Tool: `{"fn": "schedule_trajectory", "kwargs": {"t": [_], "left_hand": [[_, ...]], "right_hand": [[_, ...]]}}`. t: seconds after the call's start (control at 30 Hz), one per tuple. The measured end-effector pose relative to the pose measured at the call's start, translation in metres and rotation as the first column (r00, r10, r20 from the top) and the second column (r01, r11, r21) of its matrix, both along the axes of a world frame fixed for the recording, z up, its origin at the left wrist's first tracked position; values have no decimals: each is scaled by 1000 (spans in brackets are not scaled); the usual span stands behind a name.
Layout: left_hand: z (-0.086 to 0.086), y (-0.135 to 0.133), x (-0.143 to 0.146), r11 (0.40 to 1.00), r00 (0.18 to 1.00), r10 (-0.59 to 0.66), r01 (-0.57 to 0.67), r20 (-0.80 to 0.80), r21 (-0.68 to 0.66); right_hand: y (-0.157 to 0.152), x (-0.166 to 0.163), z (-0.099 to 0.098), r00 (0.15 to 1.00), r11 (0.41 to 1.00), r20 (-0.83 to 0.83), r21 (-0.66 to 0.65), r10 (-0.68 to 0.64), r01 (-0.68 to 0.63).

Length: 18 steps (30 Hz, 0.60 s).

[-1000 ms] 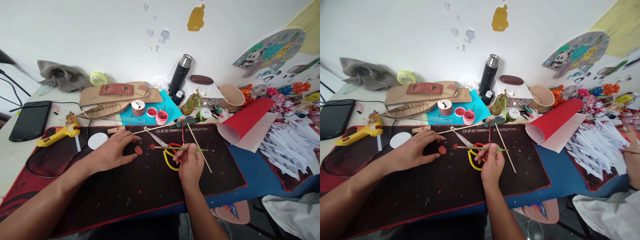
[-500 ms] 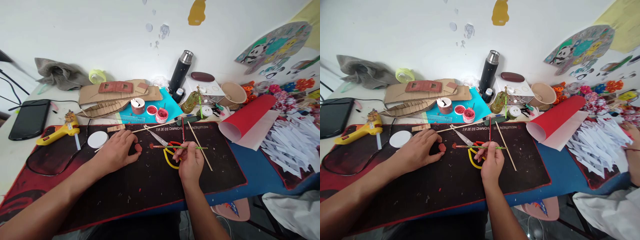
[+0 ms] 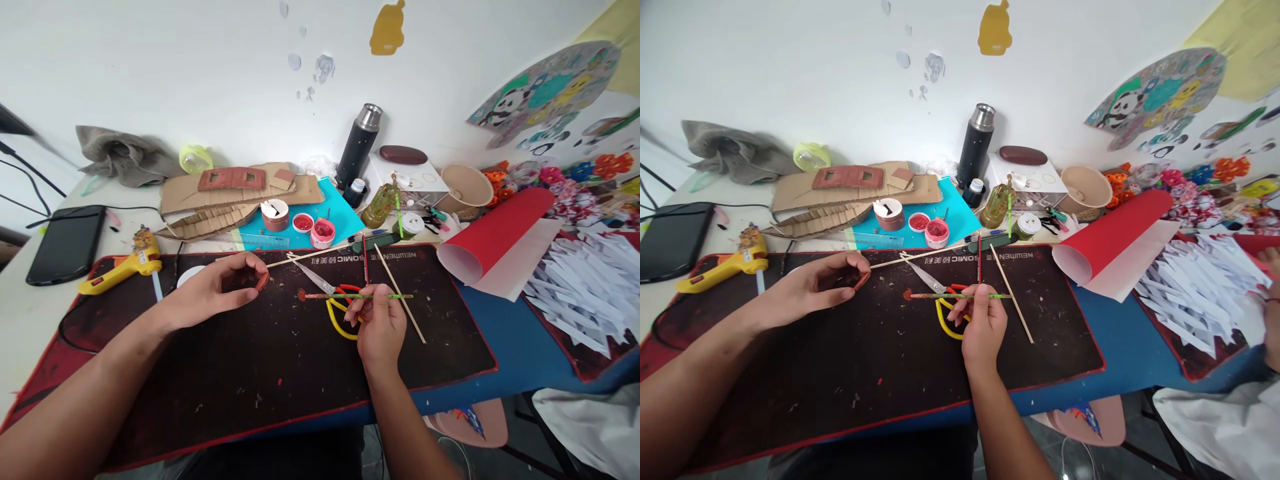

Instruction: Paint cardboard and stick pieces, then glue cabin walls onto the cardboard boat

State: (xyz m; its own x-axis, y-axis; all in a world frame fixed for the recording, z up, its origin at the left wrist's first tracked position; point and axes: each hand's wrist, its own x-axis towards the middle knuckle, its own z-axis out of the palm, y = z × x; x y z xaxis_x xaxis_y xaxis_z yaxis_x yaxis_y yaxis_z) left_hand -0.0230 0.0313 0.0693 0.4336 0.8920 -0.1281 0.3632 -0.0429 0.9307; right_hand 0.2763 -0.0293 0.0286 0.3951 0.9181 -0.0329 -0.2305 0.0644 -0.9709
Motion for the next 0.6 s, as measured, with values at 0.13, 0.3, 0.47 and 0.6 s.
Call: {"fn": "schedule_trajectory", "kwargs": {"t": [0.13, 0.3, 0.47, 0.6], "left_hand": [[4, -1, 1, 1000, 1000, 5, -5, 14, -13], [1, 0, 4, 999, 999, -38, 39, -30, 35], [-1, -1, 4, 996, 996, -66, 70, -61, 63], [-7, -2, 4, 995, 995, -59, 66, -84, 78]], "right_hand": [[0, 0, -1, 1000, 1000, -5, -7, -7, 7], [1, -1, -1, 1000, 1000, 6, -18, -7, 7], [2, -2, 2, 1000, 1000, 8, -13, 0, 0], [2, -3, 4, 1000, 1000, -7, -1, -3, 3]]}}
